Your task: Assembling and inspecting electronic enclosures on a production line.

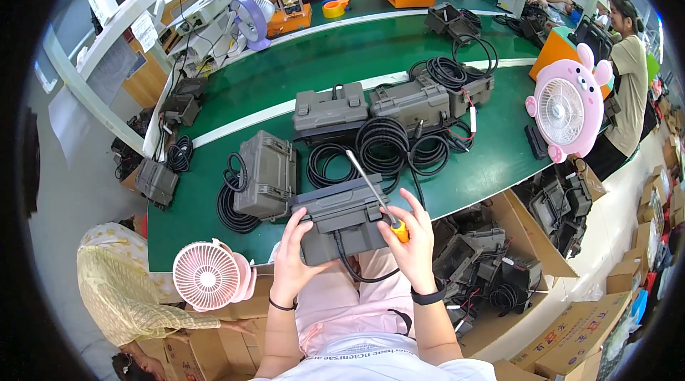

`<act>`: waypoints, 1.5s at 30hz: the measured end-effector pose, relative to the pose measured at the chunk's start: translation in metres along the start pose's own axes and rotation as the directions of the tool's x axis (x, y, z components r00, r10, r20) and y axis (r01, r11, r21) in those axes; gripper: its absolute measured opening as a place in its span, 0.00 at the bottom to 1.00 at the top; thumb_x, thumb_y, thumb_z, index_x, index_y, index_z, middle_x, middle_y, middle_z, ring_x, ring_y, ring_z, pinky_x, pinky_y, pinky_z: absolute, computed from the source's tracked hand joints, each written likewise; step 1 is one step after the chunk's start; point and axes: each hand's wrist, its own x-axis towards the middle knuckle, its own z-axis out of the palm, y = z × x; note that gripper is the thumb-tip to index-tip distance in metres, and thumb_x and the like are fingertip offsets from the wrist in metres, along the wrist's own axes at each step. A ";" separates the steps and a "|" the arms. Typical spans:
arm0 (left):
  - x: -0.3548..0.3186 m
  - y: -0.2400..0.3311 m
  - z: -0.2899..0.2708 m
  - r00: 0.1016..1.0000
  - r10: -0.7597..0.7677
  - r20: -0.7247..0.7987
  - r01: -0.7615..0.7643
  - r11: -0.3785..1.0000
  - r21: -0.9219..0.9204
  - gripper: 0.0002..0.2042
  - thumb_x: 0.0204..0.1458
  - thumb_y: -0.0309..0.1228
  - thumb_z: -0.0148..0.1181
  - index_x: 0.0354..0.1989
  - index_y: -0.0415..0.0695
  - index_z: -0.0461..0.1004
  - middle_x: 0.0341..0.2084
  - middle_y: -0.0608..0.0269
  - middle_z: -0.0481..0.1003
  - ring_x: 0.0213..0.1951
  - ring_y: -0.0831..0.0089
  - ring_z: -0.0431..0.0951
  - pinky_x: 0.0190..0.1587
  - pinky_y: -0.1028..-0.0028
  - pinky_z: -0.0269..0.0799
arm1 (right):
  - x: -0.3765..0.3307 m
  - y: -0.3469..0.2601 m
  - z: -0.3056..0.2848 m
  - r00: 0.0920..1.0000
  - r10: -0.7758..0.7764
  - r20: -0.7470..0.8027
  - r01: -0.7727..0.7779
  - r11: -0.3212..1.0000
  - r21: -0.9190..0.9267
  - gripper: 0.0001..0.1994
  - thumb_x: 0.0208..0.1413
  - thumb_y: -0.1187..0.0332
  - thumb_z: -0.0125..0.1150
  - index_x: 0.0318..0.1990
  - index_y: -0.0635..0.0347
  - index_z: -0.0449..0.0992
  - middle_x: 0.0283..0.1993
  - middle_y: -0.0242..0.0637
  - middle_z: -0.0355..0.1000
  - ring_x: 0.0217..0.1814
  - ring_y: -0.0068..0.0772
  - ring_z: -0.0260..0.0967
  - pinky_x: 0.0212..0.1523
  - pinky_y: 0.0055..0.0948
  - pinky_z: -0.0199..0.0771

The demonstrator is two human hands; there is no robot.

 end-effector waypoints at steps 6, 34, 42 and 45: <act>-0.007 -0.001 0.003 1.000 -0.007 -0.002 0.007 1.000 0.012 0.42 0.26 0.26 0.79 0.56 0.50 0.63 0.63 0.54 0.62 0.62 0.44 0.65 0.59 0.56 0.69 | 0.005 0.000 -0.012 0.983 0.122 0.137 -0.127 0.991 0.028 0.16 0.41 0.69 0.75 0.41 0.54 0.80 0.68 0.42 0.61 0.51 0.34 0.72 0.47 0.29 0.72; 0.003 0.009 -0.007 0.999 0.035 0.040 -0.045 0.951 0.305 0.43 0.26 0.33 0.78 0.58 0.47 0.66 0.60 0.62 0.68 0.65 0.54 0.62 0.66 0.50 0.55 | 0.005 -0.038 -0.004 0.876 -0.319 0.362 0.471 0.727 -0.499 0.36 0.46 0.64 0.70 0.64 0.66 0.63 0.66 0.45 0.62 0.65 0.44 0.63 0.62 0.37 0.66; -0.002 -0.004 -0.002 0.997 0.059 0.056 -0.074 0.942 0.327 0.41 0.30 0.38 0.76 0.59 0.45 0.66 0.60 0.63 0.69 0.63 0.55 0.65 0.65 0.52 0.56 | -0.009 -0.025 0.000 0.891 -0.267 0.368 0.406 0.831 -0.381 0.35 0.48 0.65 0.69 0.63 0.67 0.63 0.67 0.48 0.61 0.68 0.48 0.60 0.64 0.38 0.64; -0.007 -0.006 0.004 0.987 0.157 0.029 -0.156 0.916 0.370 0.40 0.35 0.40 0.73 0.62 0.45 0.65 0.61 0.63 0.68 0.64 0.54 0.65 0.65 0.52 0.57 | -0.011 -0.020 0.004 0.906 -0.249 0.341 0.357 0.883 -0.304 0.35 0.48 0.68 0.69 0.64 0.66 0.63 0.68 0.49 0.60 0.70 0.51 0.58 0.65 0.39 0.63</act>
